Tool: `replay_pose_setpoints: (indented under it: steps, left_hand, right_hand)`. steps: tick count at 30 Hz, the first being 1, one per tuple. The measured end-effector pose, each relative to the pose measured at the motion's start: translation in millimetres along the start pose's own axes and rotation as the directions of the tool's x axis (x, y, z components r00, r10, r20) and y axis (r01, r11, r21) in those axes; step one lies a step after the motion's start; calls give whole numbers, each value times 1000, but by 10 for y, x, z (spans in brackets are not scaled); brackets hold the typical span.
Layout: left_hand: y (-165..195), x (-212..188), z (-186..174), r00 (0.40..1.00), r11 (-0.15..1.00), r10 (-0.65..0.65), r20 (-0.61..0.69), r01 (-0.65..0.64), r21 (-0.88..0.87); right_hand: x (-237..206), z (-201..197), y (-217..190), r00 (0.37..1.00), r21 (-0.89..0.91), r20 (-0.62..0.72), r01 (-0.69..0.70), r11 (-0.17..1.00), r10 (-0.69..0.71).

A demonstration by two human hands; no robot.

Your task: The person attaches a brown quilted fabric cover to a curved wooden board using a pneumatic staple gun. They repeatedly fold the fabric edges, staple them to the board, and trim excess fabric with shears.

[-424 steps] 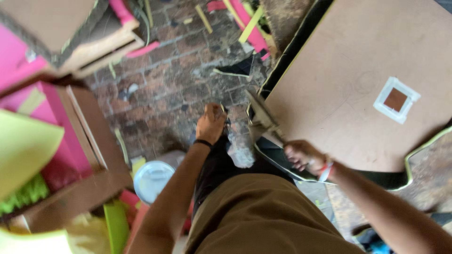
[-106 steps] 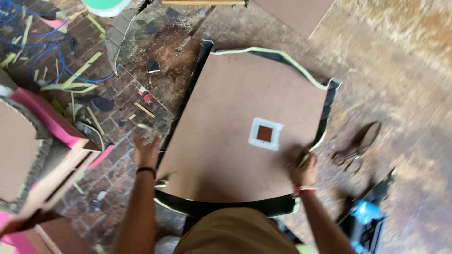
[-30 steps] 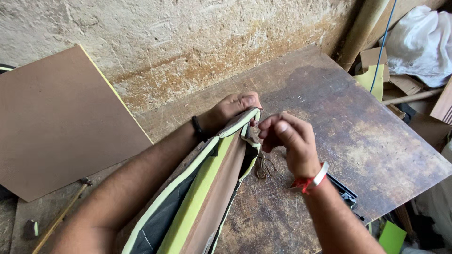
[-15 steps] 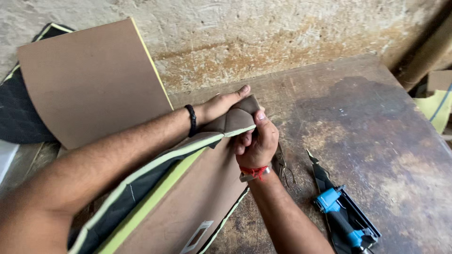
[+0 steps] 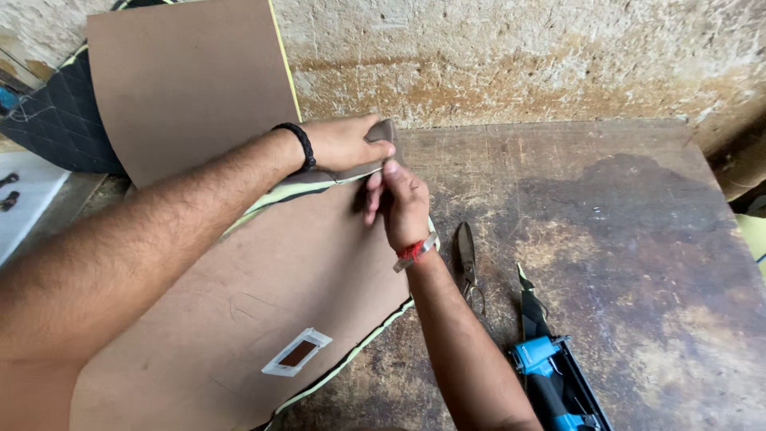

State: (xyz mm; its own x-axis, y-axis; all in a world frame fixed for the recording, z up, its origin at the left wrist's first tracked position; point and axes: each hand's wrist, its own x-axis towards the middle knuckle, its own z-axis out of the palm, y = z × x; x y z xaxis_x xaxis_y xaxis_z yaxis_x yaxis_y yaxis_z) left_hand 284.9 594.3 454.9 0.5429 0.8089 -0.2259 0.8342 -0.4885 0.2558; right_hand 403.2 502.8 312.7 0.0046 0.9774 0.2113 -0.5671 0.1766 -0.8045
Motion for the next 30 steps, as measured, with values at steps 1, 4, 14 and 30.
replay_pose_setpoints:
  steps: [1, 4, 14, 30]
  left_hand:
    - [-14, 28, 15, 999, 999, 29, -42, -27, 45]
    - [-41, 49, 32, 997, 996, -18, -72, 24, 84]
    - [239, -137, 19, 989, 995, -57, -137, 69, 77]
    - [581, -413, -7, 974, 983, -31, -223, 70, 170]
  right_hand:
    - [-93, -156, 36, 998, -130, 46, -44, 990, 51]
    - [-800, -856, 127, 947, -706, -174, -311, 636, 270]
    - [-3737, -3037, 451, 674, -619, -738, -693, -371, -27]
    - [-2229, -1460, -987, 935, -682, -295, -349, 643, 195]
